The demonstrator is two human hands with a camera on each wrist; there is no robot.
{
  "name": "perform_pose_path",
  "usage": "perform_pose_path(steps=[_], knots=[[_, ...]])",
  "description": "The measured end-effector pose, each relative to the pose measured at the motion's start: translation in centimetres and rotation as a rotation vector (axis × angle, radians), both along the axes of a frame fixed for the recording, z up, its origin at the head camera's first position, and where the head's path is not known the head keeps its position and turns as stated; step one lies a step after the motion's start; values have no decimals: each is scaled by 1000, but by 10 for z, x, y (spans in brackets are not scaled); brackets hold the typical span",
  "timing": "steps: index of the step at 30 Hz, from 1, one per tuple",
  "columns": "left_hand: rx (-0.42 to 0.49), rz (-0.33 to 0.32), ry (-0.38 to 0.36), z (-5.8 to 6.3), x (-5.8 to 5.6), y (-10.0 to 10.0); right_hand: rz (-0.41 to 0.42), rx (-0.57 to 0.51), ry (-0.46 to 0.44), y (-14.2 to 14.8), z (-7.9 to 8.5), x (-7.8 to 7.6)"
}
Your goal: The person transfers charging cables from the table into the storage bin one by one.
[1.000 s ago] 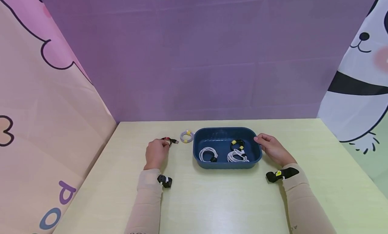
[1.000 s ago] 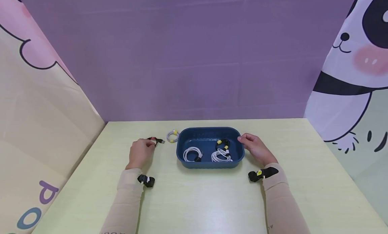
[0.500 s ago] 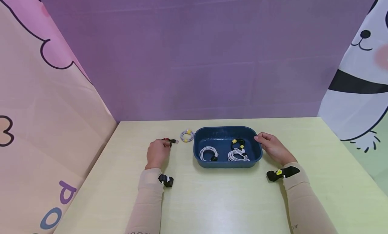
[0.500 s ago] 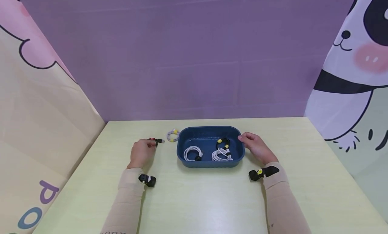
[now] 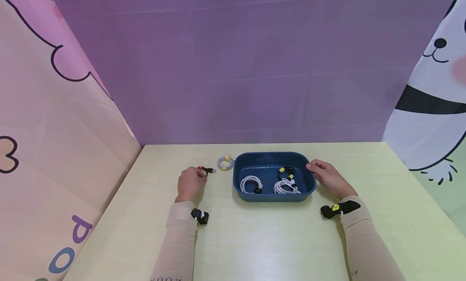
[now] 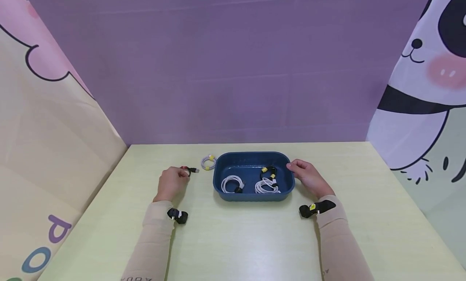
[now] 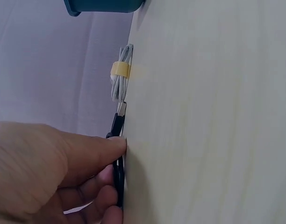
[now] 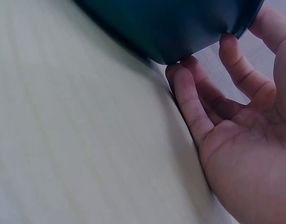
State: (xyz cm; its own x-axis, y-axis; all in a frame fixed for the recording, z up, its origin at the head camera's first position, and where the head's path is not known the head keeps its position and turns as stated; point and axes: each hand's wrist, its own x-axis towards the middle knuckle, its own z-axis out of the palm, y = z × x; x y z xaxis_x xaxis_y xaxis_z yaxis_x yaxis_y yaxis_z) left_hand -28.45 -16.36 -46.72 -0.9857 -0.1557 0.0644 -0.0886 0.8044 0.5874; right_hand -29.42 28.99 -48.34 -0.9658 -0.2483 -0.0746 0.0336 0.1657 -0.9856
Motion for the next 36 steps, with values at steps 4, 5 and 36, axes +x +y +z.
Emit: perform_pose_path(steps=[4,5,36], knots=[[-45,-28,-24,2,-1,1,-1,3,2,0,-1,-1],[-50,-36,-29,2,-1,1,-1,4,3,0,-1,-1],[-55,10,66,13,0,-3,0,-10,3,0,-2,-1]])
